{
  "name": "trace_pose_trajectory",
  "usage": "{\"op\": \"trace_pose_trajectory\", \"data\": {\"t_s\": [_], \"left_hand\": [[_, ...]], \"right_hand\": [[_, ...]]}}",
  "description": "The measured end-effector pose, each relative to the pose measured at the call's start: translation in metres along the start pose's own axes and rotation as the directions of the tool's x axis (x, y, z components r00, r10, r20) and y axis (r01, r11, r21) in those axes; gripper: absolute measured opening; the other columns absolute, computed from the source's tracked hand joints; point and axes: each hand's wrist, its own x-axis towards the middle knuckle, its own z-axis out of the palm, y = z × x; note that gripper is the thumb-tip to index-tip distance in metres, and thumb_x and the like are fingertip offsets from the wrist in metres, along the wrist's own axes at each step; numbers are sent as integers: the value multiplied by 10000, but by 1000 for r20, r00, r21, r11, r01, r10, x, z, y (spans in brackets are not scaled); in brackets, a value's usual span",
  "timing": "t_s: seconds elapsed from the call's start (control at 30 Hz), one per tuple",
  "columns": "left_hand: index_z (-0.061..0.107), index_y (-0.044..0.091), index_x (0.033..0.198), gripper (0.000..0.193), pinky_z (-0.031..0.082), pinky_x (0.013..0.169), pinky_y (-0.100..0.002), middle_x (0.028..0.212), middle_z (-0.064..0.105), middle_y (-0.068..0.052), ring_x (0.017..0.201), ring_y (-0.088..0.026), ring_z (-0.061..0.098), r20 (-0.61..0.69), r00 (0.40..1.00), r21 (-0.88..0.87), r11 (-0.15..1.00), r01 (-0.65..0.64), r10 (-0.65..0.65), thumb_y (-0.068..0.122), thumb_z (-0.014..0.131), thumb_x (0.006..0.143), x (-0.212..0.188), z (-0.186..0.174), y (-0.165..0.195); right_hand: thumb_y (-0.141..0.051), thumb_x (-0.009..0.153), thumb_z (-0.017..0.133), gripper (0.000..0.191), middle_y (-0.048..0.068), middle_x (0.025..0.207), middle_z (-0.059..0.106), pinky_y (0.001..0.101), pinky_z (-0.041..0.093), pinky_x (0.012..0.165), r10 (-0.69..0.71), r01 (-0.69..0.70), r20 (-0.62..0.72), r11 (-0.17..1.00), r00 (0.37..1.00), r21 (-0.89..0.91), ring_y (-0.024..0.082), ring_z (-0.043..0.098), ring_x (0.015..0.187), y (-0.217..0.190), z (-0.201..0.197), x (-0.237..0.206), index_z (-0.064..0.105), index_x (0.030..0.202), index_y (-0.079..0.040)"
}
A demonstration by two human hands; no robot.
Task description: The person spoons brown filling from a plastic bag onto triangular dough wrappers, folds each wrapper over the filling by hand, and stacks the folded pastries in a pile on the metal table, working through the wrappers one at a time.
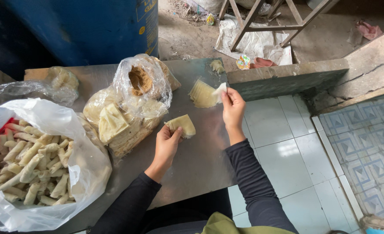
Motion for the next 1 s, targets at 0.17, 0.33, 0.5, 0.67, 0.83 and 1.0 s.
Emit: {"op": "trace_pose_trajectory", "data": {"t_s": [0.17, 0.33, 0.5, 0.67, 0.83, 1.0], "left_hand": [[639, 1, 1219, 264, 541, 797, -255, 1067, 730, -35, 911, -81, 670, -4, 1000, 6, 1000, 25, -25, 153, 627, 1002, -1, 2, -1], [630, 9, 1234, 279, 548, 828, -256, 1091, 725, -24, 947, -77, 675, 5, 999, 5, 999, 44, -44, 157, 616, 998, -3, 3, 1], [631, -2, 1220, 267, 545, 821, -256, 1072, 724, -30, 933, -78, 670, 8, 999, 5, 999, 32, -32, 153, 621, 1002, -4, 3, 0], [638, -18, 1187, 245, 535, 791, -253, 1029, 718, -31, 883, -73, 649, -5, 1000, 19, 1000, 20, -20, 149, 627, 1007, -4, 2, 0], [647, -29, 1176, 233, 510, 757, -262, 997, 704, -36, 837, -78, 614, -1, 1000, 49, 999, -10, 10, 140, 639, 1016, -3, 1, -1], [620, 1, 1228, 311, 540, 842, -283, 1109, 707, -39, 962, -95, 661, 39, 999, -44, 999, 23, -22, 226, 608, 1014, -5, 3, 5]], "right_hand": [[4, 939, 624, 195, 113, 1057, 764, 347, 566, 871, -310, 440, 315, 703, 897, -558, 251, 735, 1016, -12, 7, -10, 763, 1062, -53], [38, 895, 617, 218, 101, 1057, 761, 393, 559, 921, -370, 578, 447, 584, 814, -570, 292, 727, 1049, -19, 10, -17, 767, 1016, -63], [35, 881, 605, 217, 83, 1060, 765, 379, 570, 921, -371, 585, 457, 587, 809, -559, 272, 735, 1062, -15, 9, -20, 767, 977, -75], [40, 872, 613, 235, 88, 1086, 766, 377, 569, 905, -349, 575, 464, 591, 814, -566, 282, 729, 1044, -12, 8, -24, 770, 1009, -70], [41, 863, 618, 264, 94, 1100, 764, 382, 568, 908, -370, 600, 474, 549, 799, -582, 283, 729, 1048, -9, 7, -27, 776, 1045, -66], [-18, 914, 646, 235, 103, 1140, 760, 385, 575, 921, -357, 599, 486, 561, 798, -572, 283, 722, 1083, -18, 10, -31, 761, 1107, -88]]}}
